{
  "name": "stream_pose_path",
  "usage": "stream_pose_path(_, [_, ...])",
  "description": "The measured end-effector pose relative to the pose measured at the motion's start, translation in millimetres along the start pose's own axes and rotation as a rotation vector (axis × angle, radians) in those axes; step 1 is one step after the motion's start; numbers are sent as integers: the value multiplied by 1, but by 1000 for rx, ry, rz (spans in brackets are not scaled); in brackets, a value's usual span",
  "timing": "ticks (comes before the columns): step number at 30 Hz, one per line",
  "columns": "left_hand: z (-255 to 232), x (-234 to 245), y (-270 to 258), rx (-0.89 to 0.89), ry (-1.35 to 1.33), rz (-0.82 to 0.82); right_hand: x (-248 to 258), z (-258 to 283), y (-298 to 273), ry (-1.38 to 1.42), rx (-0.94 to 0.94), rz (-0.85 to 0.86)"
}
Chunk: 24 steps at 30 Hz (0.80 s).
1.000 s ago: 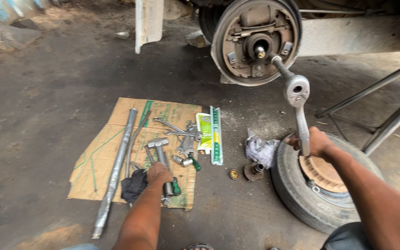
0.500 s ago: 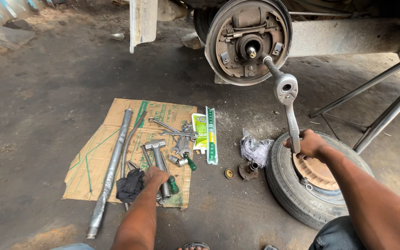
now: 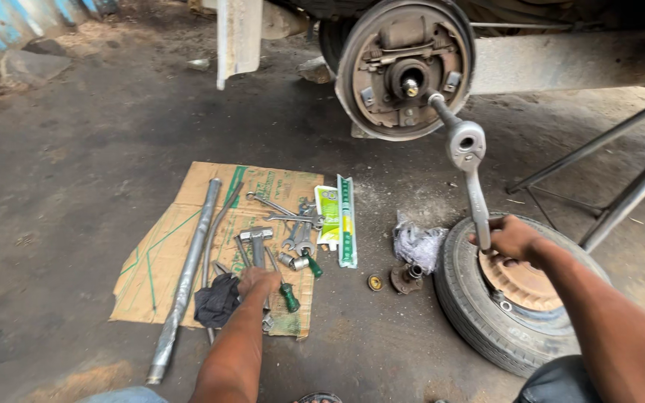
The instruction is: The person works on a wheel hub assembly, using a cloth to wipe parts, tapping components with a hammer, and tightening the assembly with a ratchet and a wrench.
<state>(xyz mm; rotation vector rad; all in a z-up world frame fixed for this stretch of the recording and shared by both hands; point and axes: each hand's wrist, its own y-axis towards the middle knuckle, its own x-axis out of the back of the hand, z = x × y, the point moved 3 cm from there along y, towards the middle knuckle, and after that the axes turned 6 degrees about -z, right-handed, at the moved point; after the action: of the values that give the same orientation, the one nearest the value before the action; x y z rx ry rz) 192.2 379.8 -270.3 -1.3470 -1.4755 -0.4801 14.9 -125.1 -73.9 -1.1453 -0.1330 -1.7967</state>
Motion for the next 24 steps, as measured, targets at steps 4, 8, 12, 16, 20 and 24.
stream_pose_path(4, [2,21,6,-6,-22,54,-3,-1,9,41,-20,48])
stream_pose_path(8, [-3,49,21,-116,108,21,-5,5,20,-4,27,11])
stream_pose_path(12, [-27,93,38,-310,380,144,-6,15,16,11,75,-14])
stream_pose_path(16, [-72,107,9,-558,655,660,0,4,11,-36,95,-9])
stream_pose_path(20, [-132,82,-68,-649,688,879,1,-19,-5,-115,0,70])
stream_pose_path(24, [-213,18,-194,-774,619,1090,11,-51,-38,-72,-208,211])
